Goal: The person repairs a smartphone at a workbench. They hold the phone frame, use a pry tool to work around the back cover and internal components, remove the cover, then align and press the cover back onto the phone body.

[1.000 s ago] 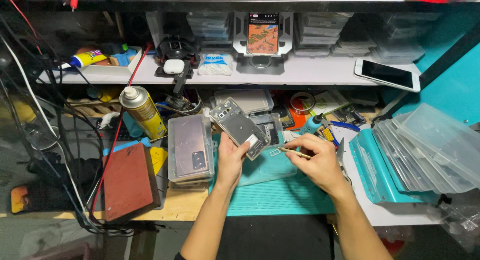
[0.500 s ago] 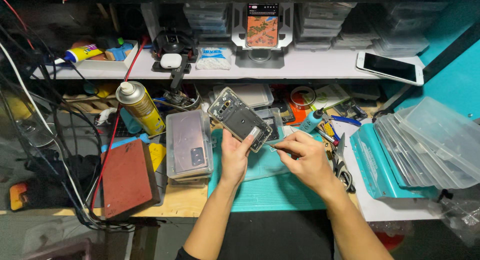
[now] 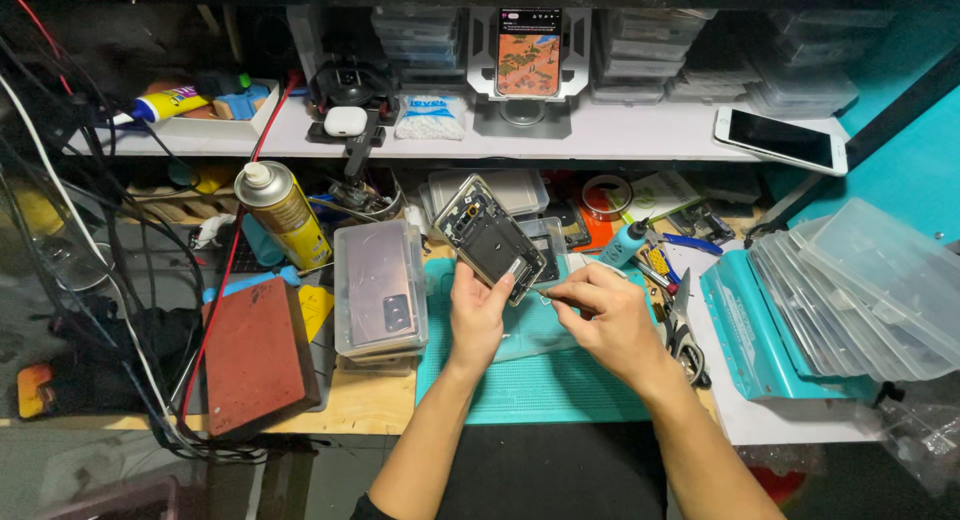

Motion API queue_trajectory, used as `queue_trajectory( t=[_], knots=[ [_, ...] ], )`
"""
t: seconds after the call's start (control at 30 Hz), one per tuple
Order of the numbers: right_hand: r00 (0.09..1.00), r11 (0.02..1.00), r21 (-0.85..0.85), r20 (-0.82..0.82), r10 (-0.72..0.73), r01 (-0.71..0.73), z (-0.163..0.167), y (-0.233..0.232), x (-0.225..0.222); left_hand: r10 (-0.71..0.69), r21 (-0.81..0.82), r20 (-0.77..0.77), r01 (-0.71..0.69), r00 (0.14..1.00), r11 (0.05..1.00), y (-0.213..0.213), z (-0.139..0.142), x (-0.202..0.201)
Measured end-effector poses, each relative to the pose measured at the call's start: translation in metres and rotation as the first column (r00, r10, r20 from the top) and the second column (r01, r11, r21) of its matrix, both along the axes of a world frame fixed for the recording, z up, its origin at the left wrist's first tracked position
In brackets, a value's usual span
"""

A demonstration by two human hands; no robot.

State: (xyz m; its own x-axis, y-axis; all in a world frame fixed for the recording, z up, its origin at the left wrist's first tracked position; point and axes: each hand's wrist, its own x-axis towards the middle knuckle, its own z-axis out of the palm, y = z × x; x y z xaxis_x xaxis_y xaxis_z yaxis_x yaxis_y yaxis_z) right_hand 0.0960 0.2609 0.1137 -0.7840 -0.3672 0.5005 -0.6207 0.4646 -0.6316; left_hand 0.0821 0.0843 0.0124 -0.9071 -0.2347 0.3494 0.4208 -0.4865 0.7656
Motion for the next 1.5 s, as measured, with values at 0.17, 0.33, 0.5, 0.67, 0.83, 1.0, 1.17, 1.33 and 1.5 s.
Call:
queue_trajectory(
  t=[0.17,0.33,0.5,0.67,0.83,1.0,1.17,1.33,1.5],
  knots=[
    [0.999,0.999,0.029,0.001,-0.044,0.044,-0.003,-0.002,0.001,0.039,-0.013,-0.044,-0.040,0.998,0.999,0.008,-0.015,-0.002],
    [0.997,0.997,0.026,-0.023,-0.071,0.071,-0.009,-0.004,-0.005,0.168,-0.194,0.028,-0.159,0.985,0.968,0.017,-0.030,0.000],
    [0.996,0.999,-0.047,0.088,0.008,-0.004,-0.014,0.003,-0.003,0.178,-0.141,-0.012,-0.177,0.984,0.974,0.019,-0.026,0.005],
    [0.947,0.986,-0.078,0.298,-0.117,0.147,-0.020,-0.001,-0.007,0.253,-0.238,0.034,-0.238,0.967,0.942,0.025,-0.017,0.011],
    [0.968,0.987,-0.125,0.240,-0.073,0.105,-0.027,0.002,-0.008,0.273,-0.244,0.009,-0.262,0.962,0.934,0.026,-0.016,0.012],
    [0.946,0.976,-0.157,0.310,-0.096,0.150,-0.029,0.001,-0.009,0.295,-0.295,-0.002,-0.282,0.956,0.913,0.027,-0.012,0.014],
    [0.992,0.991,-0.110,0.106,-0.069,0.080,-0.028,0.003,-0.010,0.292,-0.314,-0.005,-0.279,0.956,0.908,0.026,-0.001,0.017],
    [0.964,0.980,-0.125,0.238,-0.121,0.154,-0.031,0.002,-0.011,0.317,-0.375,0.053,-0.275,0.947,0.885,0.027,0.005,0.021],
    [0.999,0.993,-0.111,0.038,-0.039,0.043,-0.031,0.005,-0.012,0.301,-0.329,-0.041,-0.297,0.953,0.897,0.027,0.005,0.020]
  ],
)
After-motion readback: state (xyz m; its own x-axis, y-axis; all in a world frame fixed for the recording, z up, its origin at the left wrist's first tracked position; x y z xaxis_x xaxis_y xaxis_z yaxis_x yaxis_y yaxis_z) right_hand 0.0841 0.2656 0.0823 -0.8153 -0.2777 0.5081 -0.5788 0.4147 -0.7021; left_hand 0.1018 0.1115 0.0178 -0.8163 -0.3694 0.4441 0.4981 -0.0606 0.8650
